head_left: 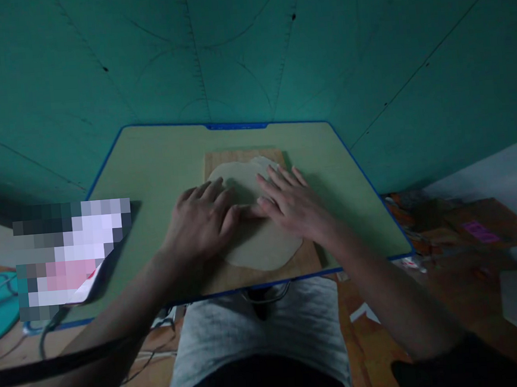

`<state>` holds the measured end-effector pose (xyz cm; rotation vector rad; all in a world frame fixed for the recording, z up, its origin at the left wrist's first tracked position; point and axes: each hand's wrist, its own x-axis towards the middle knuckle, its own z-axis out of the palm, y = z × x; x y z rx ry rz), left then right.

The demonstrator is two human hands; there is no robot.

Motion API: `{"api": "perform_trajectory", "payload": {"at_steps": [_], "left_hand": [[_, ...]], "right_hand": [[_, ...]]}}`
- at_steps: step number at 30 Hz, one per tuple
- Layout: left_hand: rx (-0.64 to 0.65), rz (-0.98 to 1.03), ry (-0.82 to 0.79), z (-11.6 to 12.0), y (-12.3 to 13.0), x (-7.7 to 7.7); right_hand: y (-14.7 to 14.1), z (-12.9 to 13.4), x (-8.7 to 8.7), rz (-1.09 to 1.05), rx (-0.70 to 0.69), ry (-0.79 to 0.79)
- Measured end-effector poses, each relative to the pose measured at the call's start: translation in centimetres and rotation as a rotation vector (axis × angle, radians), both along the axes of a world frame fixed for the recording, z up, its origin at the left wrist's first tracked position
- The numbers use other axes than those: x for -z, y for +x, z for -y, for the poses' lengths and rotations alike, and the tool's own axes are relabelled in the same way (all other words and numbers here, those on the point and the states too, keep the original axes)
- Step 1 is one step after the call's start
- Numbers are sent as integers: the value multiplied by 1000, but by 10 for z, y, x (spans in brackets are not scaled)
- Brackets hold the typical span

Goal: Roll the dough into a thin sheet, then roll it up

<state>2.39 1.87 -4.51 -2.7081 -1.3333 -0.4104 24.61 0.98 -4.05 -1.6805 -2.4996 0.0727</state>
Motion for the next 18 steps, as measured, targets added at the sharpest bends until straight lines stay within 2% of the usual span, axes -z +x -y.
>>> {"api": "perform_trajectory", "payload": {"at_steps": [2, 5, 8, 11, 14, 16, 18], "left_hand": [[70, 15, -12, 7, -4, 2], [167, 42, 19, 43, -18, 9], [186, 60, 16, 85, -31, 14], [198, 70, 10, 104, -39, 11], [229, 97, -12, 87, -40, 4], [230, 137, -56, 60, -37, -1], [171, 175, -114, 33, -32, -3]], "right_hand": [[-1, 10, 0, -24, -38, -21], [-3, 48, 0, -62, -98, -39], [-5, 90, 0, -67, -134, -20], [-5, 112, 1, -67, -167, 5], [-2, 103, 0, -59, -190, -1], [0, 85, 0, -55, -200, -2], [1, 65, -1, -53, -197, 4]]}}
